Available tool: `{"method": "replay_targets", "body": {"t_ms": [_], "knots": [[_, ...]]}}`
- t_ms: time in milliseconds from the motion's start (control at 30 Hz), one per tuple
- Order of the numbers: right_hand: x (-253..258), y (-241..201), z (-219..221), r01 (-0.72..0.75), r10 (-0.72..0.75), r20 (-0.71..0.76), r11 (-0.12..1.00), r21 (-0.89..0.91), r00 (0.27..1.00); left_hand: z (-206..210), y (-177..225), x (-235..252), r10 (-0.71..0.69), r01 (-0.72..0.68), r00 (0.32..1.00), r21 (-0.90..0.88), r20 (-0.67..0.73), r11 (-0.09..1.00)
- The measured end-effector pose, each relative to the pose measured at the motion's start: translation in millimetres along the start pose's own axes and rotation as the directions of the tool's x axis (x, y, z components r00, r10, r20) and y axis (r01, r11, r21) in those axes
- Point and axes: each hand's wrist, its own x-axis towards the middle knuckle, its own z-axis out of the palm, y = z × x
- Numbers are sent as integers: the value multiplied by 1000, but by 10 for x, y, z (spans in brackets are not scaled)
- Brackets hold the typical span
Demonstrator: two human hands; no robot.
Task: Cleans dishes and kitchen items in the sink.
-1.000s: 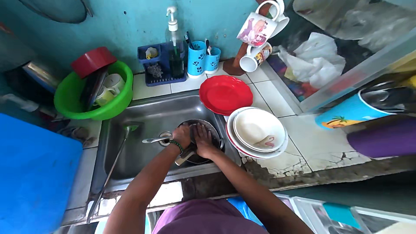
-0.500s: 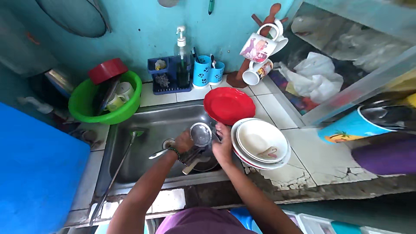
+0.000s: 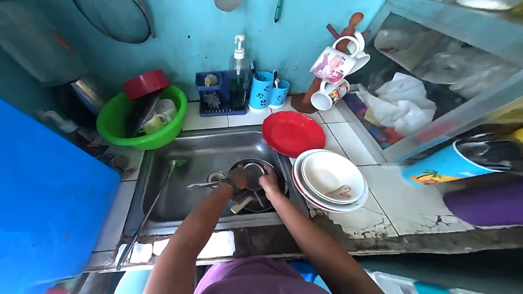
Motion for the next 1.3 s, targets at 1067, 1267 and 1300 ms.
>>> {"method": "replay_targets", "body": {"t_ms": [1067,1267,1300], "knots": [[-106,-201,-72,-37,157,149,797,-602,976,143,181,27,-173,167,983,-90,-64,982],[-189,-276,-69,-3,174,151,666,-746,973,117,101,-1,-130,132,990,46,-46,990],[-174,-282,-87,-16,205,171,683,-731,964,100,70,28,-121,121,993,31,-19,992]]}}
